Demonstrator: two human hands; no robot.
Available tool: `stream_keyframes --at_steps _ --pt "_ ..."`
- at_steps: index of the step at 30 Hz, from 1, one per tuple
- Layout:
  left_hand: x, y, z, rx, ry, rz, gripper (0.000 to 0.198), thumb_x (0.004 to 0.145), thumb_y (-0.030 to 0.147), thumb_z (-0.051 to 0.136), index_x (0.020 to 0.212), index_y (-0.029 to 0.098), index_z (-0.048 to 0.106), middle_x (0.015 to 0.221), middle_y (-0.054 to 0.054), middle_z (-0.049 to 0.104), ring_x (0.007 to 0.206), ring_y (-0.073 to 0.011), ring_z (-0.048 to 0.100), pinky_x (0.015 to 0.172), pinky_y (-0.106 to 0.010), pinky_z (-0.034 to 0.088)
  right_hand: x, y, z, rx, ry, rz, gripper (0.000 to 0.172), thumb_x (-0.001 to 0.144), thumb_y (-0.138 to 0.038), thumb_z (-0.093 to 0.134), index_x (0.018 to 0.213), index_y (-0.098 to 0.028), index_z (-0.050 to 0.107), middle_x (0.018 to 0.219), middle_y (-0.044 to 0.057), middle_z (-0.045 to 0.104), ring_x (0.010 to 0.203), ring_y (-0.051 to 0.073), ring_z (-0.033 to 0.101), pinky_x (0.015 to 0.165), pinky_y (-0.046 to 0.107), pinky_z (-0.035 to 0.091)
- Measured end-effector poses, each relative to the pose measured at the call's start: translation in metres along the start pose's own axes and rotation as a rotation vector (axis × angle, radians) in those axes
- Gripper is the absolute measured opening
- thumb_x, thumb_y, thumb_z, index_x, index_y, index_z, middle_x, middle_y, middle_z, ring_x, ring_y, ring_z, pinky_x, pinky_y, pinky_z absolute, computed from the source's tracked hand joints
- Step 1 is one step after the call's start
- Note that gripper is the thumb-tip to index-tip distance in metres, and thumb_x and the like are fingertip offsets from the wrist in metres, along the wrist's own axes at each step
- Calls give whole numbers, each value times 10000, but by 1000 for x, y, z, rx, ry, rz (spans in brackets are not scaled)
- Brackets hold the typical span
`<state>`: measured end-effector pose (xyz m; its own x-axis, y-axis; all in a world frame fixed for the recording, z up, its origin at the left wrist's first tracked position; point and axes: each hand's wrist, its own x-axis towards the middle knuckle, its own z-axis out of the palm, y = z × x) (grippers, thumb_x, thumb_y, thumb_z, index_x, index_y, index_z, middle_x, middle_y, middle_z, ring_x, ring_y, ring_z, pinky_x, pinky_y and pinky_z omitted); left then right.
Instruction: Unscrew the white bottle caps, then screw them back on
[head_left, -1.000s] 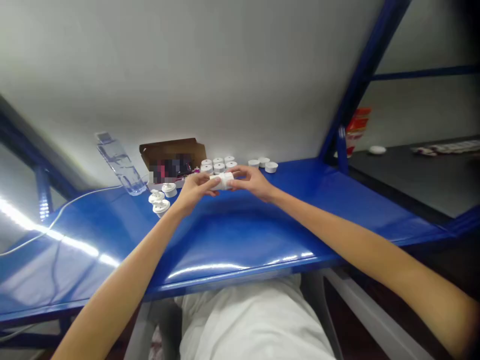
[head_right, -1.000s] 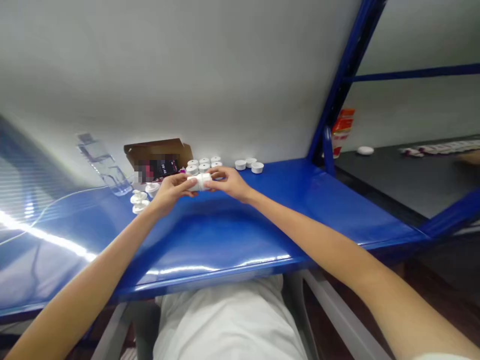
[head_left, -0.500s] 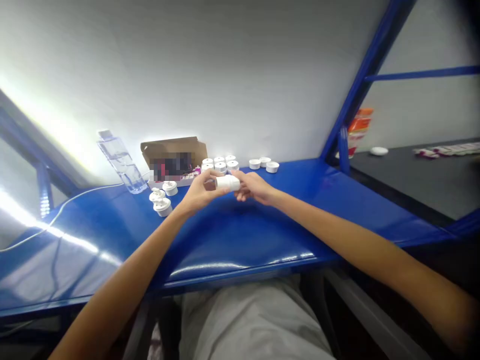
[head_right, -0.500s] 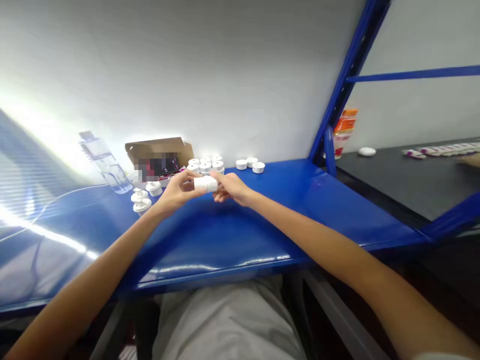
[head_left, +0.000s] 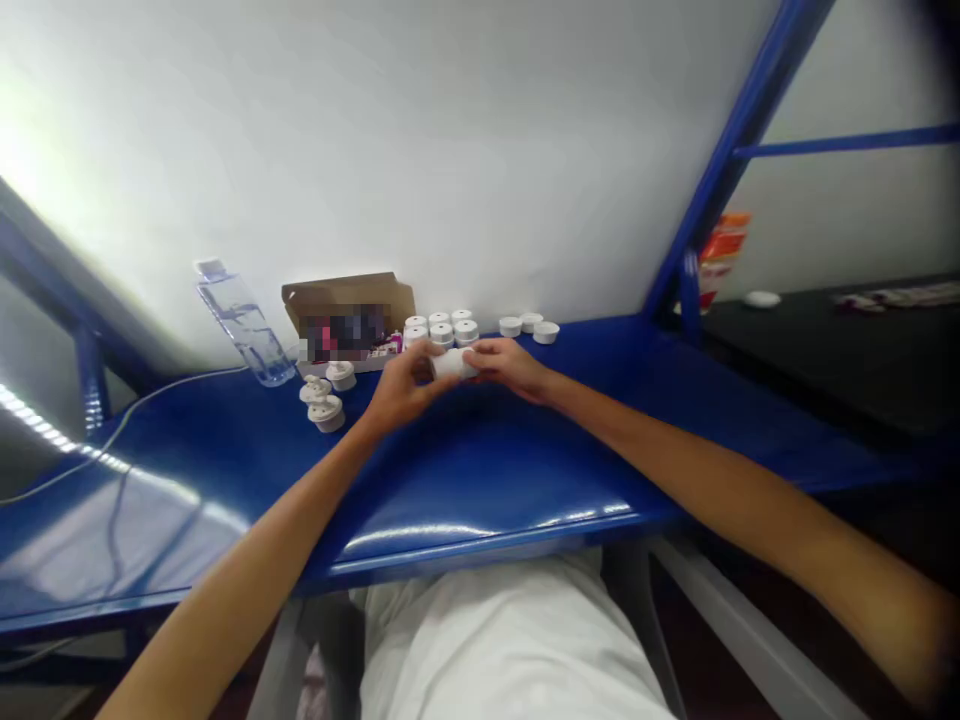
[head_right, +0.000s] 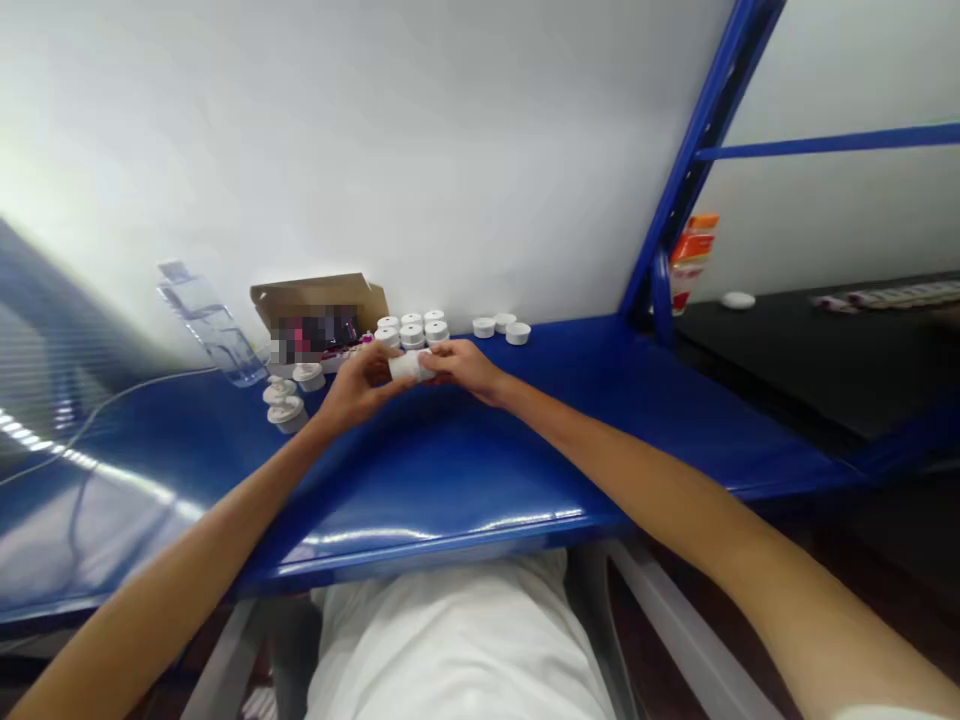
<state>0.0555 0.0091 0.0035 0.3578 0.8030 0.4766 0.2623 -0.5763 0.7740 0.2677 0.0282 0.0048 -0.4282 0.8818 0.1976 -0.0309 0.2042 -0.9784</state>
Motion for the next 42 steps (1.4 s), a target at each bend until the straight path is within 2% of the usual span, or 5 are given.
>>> stream_keyframes --at_steps 10,21,28,37,42 --pt "-3 -3 -3 582 -202 134 256 896 436 612 936 203 710 976 -84 732 898 -237 676 823 -355 523 11 23 -59 -914 525 -201 296 734 -323 700 986 -186 628 905 58 674 805 216 617 781 349 503" --pt "-4 -1 -1 596 -276 138 197 891 376 599 880 207 700 882 -70 725 817 -224 661 765 -329 474 23 49 -67 -1056 398 -246 282 842 -242 602 1090 -151 701 1181 150 699 1158 307 629 1067 455 469" --pt "-5 2 -1 610 -322 119 197 885 367 593 864 205 704 867 -66 731 801 -219 660 754 -321 463 29 64 -72 -1076 119 -90 620 945 -327 544 1519 -108 459 1631 177 349 1512 327 340 1231 491 293" --pt "-2 0 -5 695 -331 106 212 892 386 581 886 220 711 909 -67 742 843 -232 673 777 -329 482 40 70 -75 -1112 161 -120 608 933 -292 507 1521 -147 450 1642 140 346 1506 320 345 1231 527 276" --pt "5 10 -39 898 -160 27 273 888 391 560 980 191 720 1034 -140 732 982 -330 667 850 -417 482 38 70 -79 -1084 375 -101 701 858 -269 570 1515 -87 406 1579 202 418 1466 352 386 1209 495 331"
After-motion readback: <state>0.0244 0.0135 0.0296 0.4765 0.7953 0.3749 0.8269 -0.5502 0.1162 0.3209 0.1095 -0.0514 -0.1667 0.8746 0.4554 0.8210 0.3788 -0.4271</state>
